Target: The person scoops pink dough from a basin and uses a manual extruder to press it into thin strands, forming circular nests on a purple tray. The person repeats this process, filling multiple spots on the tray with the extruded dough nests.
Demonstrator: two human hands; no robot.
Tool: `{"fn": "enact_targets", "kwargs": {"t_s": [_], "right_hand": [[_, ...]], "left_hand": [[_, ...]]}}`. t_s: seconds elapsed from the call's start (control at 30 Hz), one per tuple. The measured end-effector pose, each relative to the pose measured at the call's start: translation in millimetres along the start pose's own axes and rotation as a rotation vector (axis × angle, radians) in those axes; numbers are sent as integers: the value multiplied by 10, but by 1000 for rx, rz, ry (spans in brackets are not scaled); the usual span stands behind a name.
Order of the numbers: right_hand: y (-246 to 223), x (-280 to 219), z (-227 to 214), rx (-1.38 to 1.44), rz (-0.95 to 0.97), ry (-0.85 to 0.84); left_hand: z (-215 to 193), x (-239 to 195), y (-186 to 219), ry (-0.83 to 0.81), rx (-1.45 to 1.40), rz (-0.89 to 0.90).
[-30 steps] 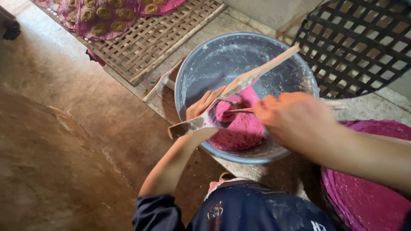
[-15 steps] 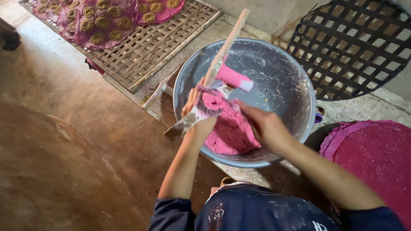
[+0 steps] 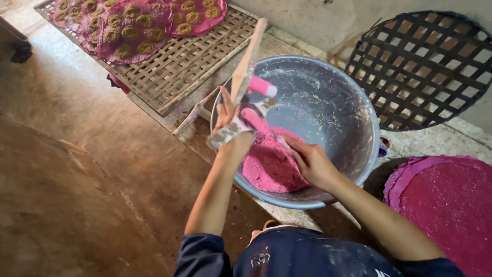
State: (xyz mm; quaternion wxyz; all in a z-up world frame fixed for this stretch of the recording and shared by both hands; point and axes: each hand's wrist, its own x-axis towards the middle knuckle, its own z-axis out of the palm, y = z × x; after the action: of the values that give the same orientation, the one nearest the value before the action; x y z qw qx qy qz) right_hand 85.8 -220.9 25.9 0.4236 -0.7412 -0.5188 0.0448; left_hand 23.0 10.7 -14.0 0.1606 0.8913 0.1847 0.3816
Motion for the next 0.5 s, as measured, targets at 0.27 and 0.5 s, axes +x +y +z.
{"fn": "enact_targets", "kwargs": {"t_s": [0.27,0.5], "right_hand": [[337,-95,-14,92,300,-428],[422,-249,-390,1245,-18,269]], "left_hand": [[226,-50,-516,-145,-1200,-708],[204,-1055,805,-1029,-2129,-653]]}}
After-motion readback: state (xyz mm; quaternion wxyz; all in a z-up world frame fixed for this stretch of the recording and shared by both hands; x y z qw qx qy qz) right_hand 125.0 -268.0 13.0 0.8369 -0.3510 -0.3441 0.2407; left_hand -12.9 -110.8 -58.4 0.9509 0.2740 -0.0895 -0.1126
